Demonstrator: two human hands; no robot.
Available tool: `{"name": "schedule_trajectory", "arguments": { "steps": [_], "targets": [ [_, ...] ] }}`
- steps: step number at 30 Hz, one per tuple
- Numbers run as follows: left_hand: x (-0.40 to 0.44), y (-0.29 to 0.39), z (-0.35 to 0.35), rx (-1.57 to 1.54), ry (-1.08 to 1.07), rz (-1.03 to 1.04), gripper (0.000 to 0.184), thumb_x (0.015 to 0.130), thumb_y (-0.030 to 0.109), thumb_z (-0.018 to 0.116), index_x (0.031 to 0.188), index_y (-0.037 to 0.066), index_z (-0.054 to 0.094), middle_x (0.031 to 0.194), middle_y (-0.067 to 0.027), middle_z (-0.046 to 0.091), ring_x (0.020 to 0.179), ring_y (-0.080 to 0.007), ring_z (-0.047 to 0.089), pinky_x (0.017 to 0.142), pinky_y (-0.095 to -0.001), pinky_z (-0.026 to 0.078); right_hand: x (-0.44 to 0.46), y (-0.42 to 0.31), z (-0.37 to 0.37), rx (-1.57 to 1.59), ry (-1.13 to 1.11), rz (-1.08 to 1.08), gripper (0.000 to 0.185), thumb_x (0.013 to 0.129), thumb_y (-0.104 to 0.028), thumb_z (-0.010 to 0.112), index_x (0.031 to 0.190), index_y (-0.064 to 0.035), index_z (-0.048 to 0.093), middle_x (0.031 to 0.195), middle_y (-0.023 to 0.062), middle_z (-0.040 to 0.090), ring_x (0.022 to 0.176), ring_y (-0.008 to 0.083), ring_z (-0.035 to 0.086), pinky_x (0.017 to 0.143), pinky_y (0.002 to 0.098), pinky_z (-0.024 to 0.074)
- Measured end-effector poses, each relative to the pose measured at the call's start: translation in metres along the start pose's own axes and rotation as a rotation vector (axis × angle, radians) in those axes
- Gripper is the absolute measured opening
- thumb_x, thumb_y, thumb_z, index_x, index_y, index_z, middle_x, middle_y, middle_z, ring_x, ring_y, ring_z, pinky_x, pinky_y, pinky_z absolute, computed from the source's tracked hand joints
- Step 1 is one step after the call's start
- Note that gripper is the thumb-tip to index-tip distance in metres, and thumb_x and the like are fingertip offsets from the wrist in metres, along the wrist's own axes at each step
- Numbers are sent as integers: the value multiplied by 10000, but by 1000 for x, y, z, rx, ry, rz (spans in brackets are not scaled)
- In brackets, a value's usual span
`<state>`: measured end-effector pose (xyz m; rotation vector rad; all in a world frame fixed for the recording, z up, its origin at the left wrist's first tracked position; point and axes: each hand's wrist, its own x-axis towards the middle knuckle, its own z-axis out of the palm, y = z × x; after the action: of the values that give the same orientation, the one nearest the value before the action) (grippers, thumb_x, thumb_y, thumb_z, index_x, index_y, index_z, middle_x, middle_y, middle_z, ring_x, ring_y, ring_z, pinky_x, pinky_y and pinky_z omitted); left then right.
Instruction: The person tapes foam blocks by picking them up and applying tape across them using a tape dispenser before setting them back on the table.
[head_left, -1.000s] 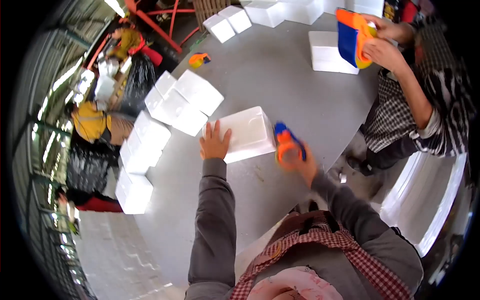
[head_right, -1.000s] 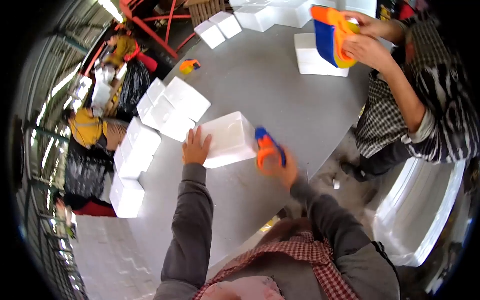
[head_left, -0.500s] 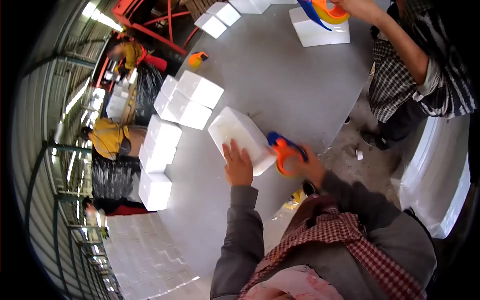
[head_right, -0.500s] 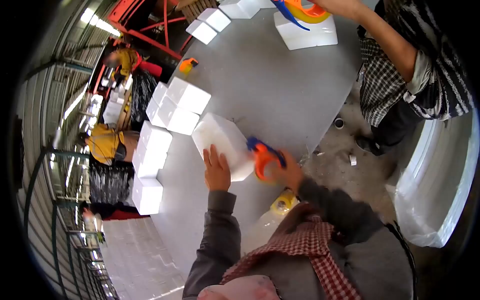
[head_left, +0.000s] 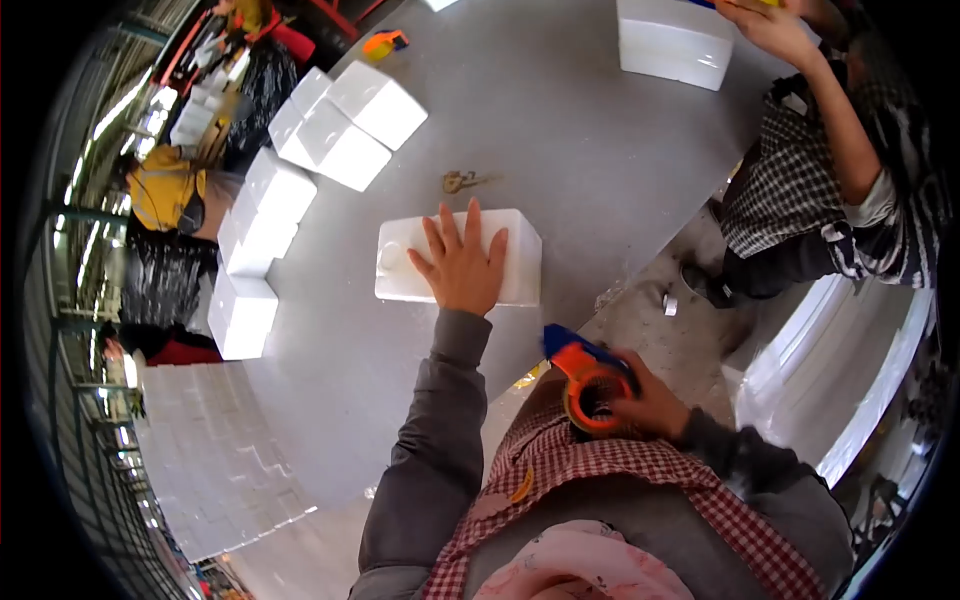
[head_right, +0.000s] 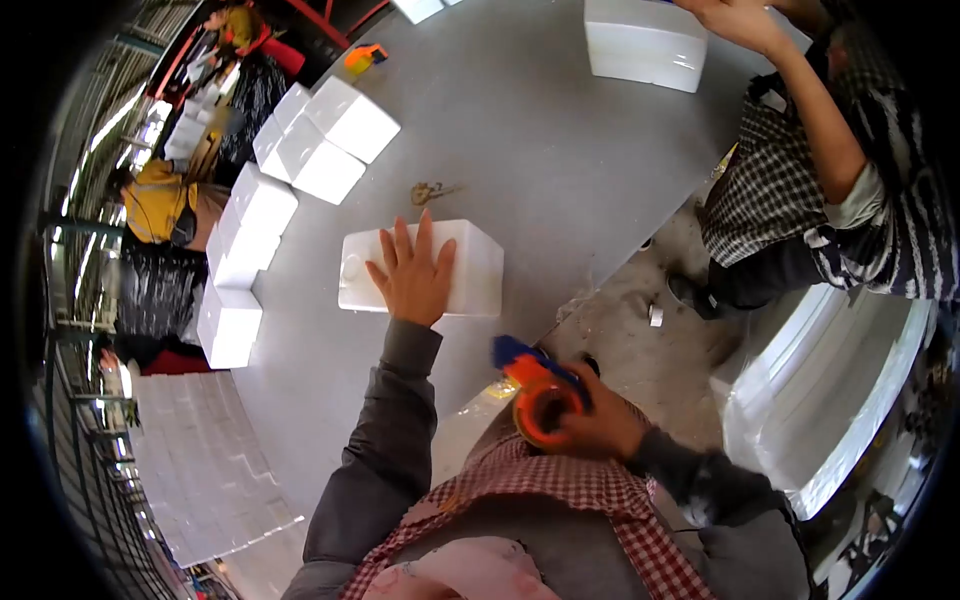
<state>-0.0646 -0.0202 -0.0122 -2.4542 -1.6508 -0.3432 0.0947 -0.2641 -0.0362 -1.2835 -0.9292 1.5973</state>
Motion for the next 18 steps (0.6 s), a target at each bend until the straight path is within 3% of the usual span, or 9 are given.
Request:
{"name": "schedule_trajectory", "arguments": {
  "steps": [3,6,8,9,12,14,15,16,18],
  "targets": [
    [-4,-1,-1,-20,25,13,564,863,501,403,1341,206,349,1388,-150,297,1291,-380,231,979,-639,115,98,-15,16,-538,-131,-448,562,685,-134,638,1212,-48,463,1137,178,502,1009,300,514,872,367,410],
    [-8,-25,-14,-586,154,26,573,855,298,519,1350,91,319,1391,-170,283,1301,-364,217,1045,-512,134,103,-31,30,-938,-447,-345,511,687,-120,629,1181,-59,513,1104,193,517,963,331,513,834,385,421],
    [-33,-56,-26,-1093,464,-103,625,853,163,490,1378,11,187,1441,-134,183,1336,-248,162,1066,-457,94,101,-6,-10,-443,-527,-586,437,721,-161,613,1144,-68,550,1025,136,557,844,296,541,709,368,427],
    [-48,-81,-22,-1033,552,-148,713,811,116,521,1394,28,122,1449,-156,142,1344,-284,120,1078,-421,89,78,-23,-29,-48,-481,-166,488,701,-138,593,1169,-21,520,1079,145,557,906,309,557,794,388,435],
    [-84,-136,43,-1363,386,-412,868,743,87,560,1407,52,2,1465,-148,86,1349,-266,103,1082,-431,56,98,24,-62,884,-93,-102,556,708,-150,488,1227,38,420,1201,210,496,1104,334,495,985,397,360],
    [-95,-147,88,-1358,132,-468,878,740,98,611,1404,37,40,1468,-146,70,1350,-264,98,1084,-396,81,159,24,-41,923,20,-197,499,763,-213,455,1205,19,437,1147,171,533,1085,303,501,961,393,379],
    [-90,-146,102,-1346,81,-292,840,752,154,657,1390,26,126,1438,-152,158,1335,-268,148,1076,-379,144,195,51,-33,695,-24,-256,425,815,-252,446,1161,-6,472,1097,118,554,1060,261,508,947,382,383],
    [-83,-128,87,-1427,301,-456,784,741,197,702,1344,-1,243,1308,-165,361,1242,-258,312,1034,-380,241,198,20,1,884,4,-280,395,849,-292,446,1136,-25,486,1057,83,562,1003,233,528,923,374,395],
    [-94,-180,96,-1309,292,-728,620,717,161,726,1210,-27,401,1090,-130,505,1003,-237,486,891,-374,391,215,-1,43,932,-170,-203,422,837,-320,477,1149,-36,483,1077,94,559,1014,241,530,930,410,385]
  ]
}}
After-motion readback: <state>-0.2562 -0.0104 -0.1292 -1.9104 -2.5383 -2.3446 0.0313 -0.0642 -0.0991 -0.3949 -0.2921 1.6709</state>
